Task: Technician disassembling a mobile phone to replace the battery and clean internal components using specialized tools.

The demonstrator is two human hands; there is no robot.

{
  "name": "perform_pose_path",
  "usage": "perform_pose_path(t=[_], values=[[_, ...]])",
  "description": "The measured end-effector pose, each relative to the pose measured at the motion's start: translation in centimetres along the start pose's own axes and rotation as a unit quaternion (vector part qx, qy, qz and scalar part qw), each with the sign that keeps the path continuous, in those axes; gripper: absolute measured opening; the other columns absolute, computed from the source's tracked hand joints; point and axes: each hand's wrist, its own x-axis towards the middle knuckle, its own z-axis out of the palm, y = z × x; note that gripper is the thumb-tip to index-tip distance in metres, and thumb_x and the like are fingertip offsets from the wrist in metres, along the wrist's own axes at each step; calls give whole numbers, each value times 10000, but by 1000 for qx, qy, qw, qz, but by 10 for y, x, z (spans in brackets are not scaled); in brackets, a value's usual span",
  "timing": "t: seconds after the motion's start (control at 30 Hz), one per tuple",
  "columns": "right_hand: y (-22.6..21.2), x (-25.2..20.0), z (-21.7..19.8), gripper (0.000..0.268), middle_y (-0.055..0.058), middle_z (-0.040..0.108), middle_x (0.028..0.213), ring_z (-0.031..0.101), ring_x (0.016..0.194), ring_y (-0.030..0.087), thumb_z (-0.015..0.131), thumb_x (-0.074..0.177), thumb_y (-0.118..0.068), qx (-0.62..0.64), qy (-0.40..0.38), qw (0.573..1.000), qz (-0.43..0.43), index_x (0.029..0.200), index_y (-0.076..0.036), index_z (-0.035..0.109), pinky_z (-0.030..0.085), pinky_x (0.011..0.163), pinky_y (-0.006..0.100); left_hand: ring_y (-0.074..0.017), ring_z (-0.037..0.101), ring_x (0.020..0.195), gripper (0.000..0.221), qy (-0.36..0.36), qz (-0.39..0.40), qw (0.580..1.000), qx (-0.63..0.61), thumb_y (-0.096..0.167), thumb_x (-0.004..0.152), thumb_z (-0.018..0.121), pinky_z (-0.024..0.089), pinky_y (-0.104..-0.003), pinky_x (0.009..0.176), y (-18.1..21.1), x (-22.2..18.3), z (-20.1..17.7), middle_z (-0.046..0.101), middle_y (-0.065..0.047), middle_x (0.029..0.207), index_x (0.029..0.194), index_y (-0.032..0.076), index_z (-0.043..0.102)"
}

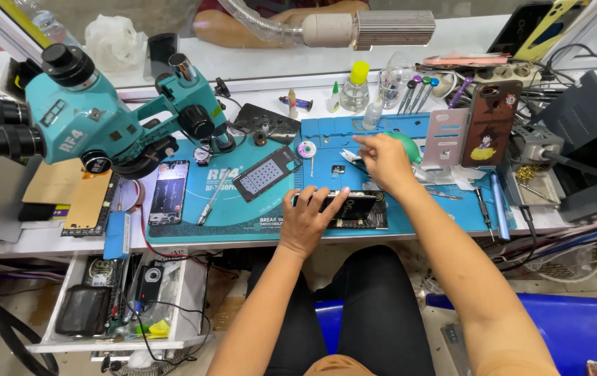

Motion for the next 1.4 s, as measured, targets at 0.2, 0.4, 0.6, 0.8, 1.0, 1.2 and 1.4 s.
perform_pose_path(t=[0.2, 0.4, 0.6, 0.8, 1.0, 1.2, 1.4], values=[[-5, 35, -12, 256, 116, 770, 874, 745, 827, 329, 715, 933, -61, -55, -54, 997, 4, 1177, -111, 776, 597, 741, 428, -218, 515, 1130, 555, -10, -13, 1000, -11, 57, 939, 652, 378, -480, 986, -1, 3, -1, 566, -11, 1154, 1433, 301, 580], [-74, 6, -86, 111, 109, 719, 775, 721, 754, 318, 678, 915, -85, -95, -265, 956, -81, 837, -60, 753, 591, 670, 396, -229, 546, 1109, 523, -11, -18, 1000, 7, 43, 975, 591, 391, -473, 981, -3, 8, -2, 595, -46, 1191, 1460, 237, 562], [-66, -13, -78, 138, 134, 714, 859, 737, 759, 313, 631, 973, -65, -156, -317, 926, -136, 965, -17, 760, 612, 631, 395, -241, 557, 1107, 531, -18, -14, 1000, 17, 43, 960, 593, 396, -486, 984, 0, 6, -3, 603, -68, 1218, 1463, 209, 551], [-21, -12, -46, 108, 85, 704, 935, 750, 794, 296, 629, 986, -129, -209, -289, 916, -182, 973, -86, 726, 632, 623, 368, -262, 557, 1092, 536, -27, -20, 999, 15, 24, 954, 556, 402, -491, 984, 0, 6, -1, 598, -88, 1212, 1466, 179, 550], [-27, -8, -44, 100, 52, 703, 932, 762, 797, 257, 636, 980, -116, -230, -307, 904, -187, 968, -106, 734, 647, 645, 335, -263, 550, 1072, 559, -46, -14, 999, 8, 31, 936, 566, 402, -485, 968, -1, 3, 1, 590, -85, 1207, 1474, 182, 546], [-36, -5, -51, 136, 54, 709, 998, 774, 844, 276, 655, 949, -66, -247, -335, 890, -186, 1008, -128, 760, 669, 685, 352, -264, 542, 1067, 632, -64, -15, 998, 6, 35, 876, 578, 386, -485, 954, 0, -1, 3, 580, -83, 1225, 1487, 190, 528], [-43, 1, -46, 150, 66, 715, 1007, 777, 863, 272, 662, 930, -22, -273, -349, 879, -177, 1016, -103, 756, 664, 687, 334, -272, 546, 1077, 669, -72, -18, 997, 7, 36, 853, 583, 387, -485, 946, 0, -4, 5, 581, -87, 1233, 1501, 188, 515]])
